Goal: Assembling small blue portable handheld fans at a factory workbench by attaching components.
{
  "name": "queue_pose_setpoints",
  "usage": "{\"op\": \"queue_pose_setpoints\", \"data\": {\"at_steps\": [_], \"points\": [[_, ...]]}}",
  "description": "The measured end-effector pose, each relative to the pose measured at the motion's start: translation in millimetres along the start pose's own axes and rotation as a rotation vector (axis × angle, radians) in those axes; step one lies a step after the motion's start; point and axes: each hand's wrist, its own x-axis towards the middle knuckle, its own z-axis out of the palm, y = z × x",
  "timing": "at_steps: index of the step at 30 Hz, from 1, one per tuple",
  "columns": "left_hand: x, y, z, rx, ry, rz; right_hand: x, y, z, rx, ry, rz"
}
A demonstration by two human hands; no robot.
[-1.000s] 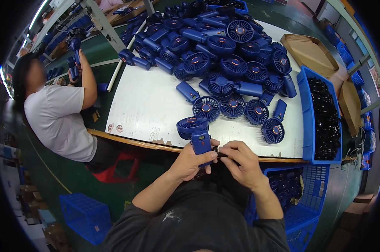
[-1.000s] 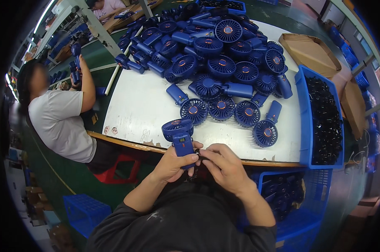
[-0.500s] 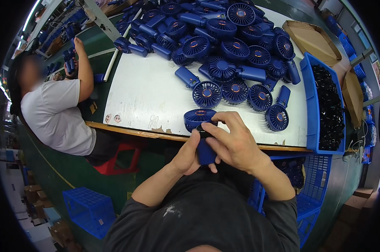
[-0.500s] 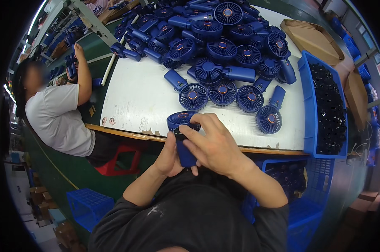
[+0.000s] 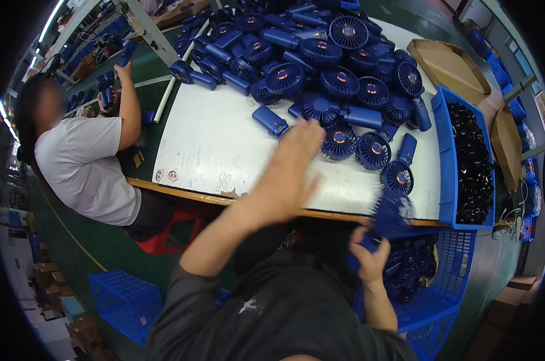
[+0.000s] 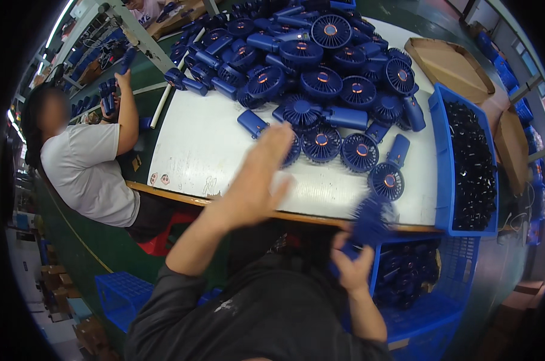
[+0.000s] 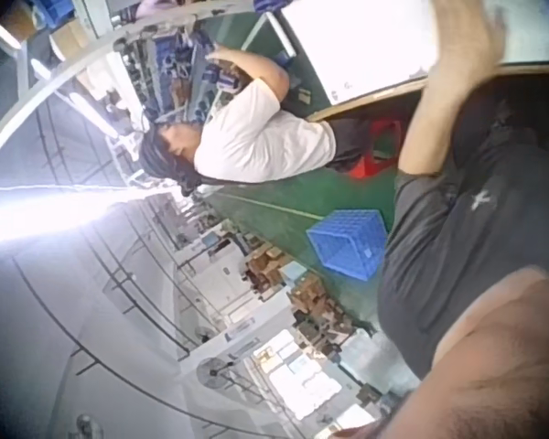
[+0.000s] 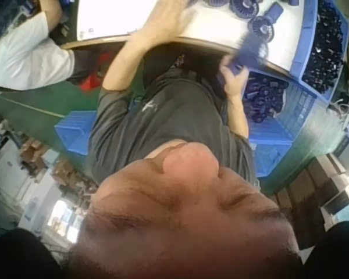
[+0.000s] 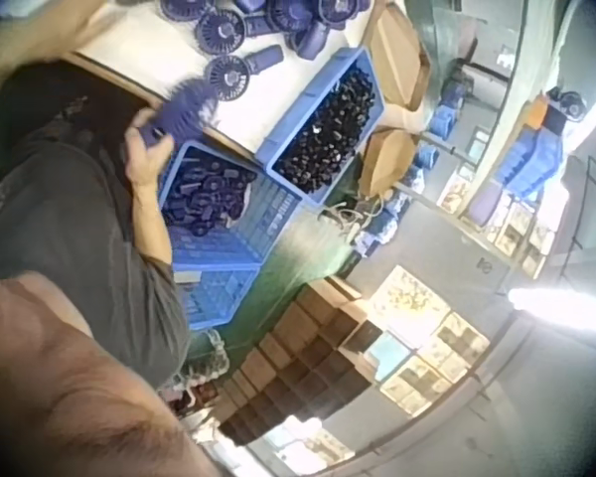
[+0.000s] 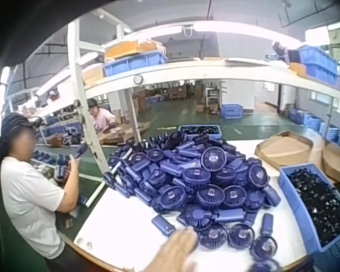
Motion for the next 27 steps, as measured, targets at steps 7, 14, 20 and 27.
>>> {"op": "queue_pose_setpoints", "data": {"at_steps": [7, 14, 20, 27], "points": [[4, -119, -11, 0.292, -0.245, -0.020, -67, 123, -247, -0.819, 0.767, 0.090], [-12, -76, -21, -0.017, -0.345, -0.302, -98, 146, -302, -1.256, 0.694, 0.378], [-76, 22, 54, -1.443, -0.054, -0.707, -23, 15, -55, -0.296, 0.076, 0.109], [-51, 39, 83, -1.686, 0.232, -1.032, -6, 1, 65, -0.553, -0.191, -0.144]]}}
